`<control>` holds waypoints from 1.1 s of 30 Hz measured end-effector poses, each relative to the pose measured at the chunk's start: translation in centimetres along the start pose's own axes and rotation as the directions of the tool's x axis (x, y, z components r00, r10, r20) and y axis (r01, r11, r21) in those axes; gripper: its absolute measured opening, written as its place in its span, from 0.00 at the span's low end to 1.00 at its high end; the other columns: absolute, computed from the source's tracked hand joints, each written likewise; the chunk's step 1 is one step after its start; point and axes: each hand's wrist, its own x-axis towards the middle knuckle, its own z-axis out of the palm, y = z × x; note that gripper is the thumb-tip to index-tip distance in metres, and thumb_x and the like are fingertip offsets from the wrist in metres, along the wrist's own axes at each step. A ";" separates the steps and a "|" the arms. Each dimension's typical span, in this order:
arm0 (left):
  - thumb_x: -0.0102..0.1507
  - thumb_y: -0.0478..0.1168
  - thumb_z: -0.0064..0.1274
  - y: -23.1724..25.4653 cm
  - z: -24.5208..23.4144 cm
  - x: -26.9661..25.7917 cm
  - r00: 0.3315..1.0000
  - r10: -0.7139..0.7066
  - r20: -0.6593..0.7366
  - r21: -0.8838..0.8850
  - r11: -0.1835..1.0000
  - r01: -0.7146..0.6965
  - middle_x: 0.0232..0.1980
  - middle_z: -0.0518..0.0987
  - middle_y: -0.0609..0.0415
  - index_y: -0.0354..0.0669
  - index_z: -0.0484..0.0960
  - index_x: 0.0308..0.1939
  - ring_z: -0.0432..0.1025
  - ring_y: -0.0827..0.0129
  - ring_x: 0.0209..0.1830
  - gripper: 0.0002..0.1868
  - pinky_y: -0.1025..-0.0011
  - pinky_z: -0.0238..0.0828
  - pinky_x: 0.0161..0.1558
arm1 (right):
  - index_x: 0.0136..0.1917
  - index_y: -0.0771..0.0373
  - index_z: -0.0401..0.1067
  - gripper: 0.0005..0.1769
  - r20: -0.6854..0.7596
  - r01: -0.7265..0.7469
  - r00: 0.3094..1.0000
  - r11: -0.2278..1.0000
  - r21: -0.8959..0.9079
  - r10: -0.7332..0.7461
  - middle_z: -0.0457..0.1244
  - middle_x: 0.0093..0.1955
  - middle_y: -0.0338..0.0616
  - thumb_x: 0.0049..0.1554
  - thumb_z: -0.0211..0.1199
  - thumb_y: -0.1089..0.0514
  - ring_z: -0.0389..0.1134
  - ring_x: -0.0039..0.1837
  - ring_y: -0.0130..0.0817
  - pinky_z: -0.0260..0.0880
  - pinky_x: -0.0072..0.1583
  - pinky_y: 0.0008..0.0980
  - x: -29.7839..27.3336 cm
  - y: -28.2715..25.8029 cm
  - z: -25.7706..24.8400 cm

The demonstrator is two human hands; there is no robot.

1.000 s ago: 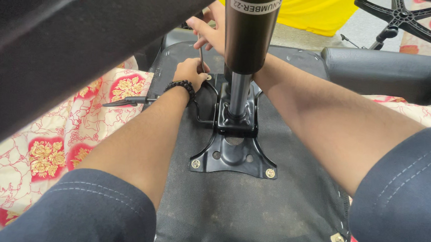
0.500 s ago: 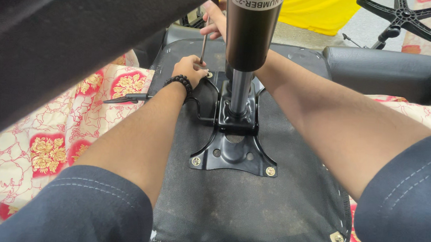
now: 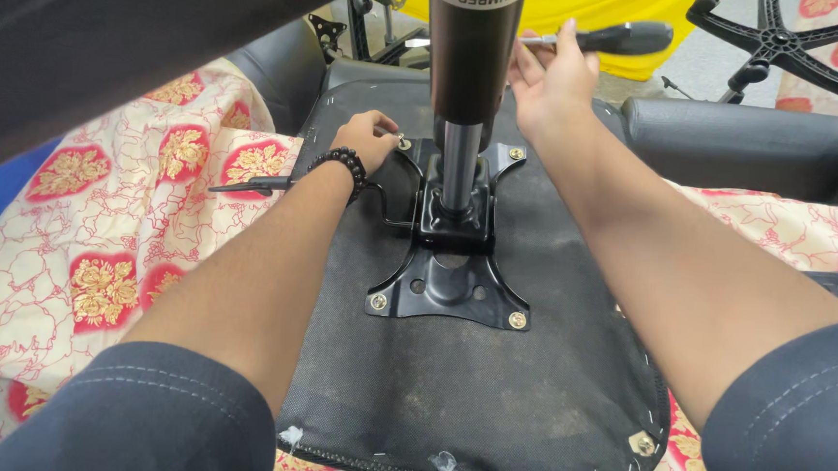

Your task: The person uses a screwdriver to tighten screws on the underside of an office chair seat, securing the central gas lift mechanism and the seat frame. The person repeatedly selects screws from a tray and fastens them into place.

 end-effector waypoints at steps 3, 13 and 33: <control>0.63 0.44 0.56 1.6 -0.8 -2.1 0.999 0.036 0.012 -0.002 0.999 -0.036 0.51 0.85 0.49 0.47 0.84 0.51 0.79 0.61 0.53 0.14 0.65 0.73 0.57 | 0.64 0.63 0.51 0.22 -0.184 0.001 0.983 0.995 0.101 0.017 0.64 0.53 0.59 0.65 0.51 0.49 0.74 0.50 0.55 0.75 0.52 0.47 -0.9 -2.3 -2.9; 0.71 0.43 0.49 2.0 -5.3 -13.7 0.938 0.243 -0.247 -0.254 0.918 -0.305 0.49 0.85 0.50 0.39 0.83 0.49 0.80 0.67 0.52 0.12 0.69 0.74 0.55 | 0.54 0.67 0.63 0.22 -0.356 -0.136 0.928 0.989 -0.051 0.109 0.65 0.48 0.53 0.67 0.50 0.44 0.71 0.46 0.43 0.72 0.48 0.41 -4.3 -6.8 -18.0; 0.69 0.45 0.52 9.3 4.9 -31.1 0.946 0.268 -0.185 -0.197 0.933 -0.302 0.52 0.81 0.47 0.39 0.83 0.50 0.76 0.58 0.55 0.14 0.66 0.70 0.58 | 0.45 0.69 0.71 0.20 0.086 0.077 0.996 -0.253 -0.964 -0.024 0.70 0.35 0.50 0.56 0.70 0.48 0.72 0.30 0.33 0.72 0.36 0.32 -22.0 -9.1 -15.2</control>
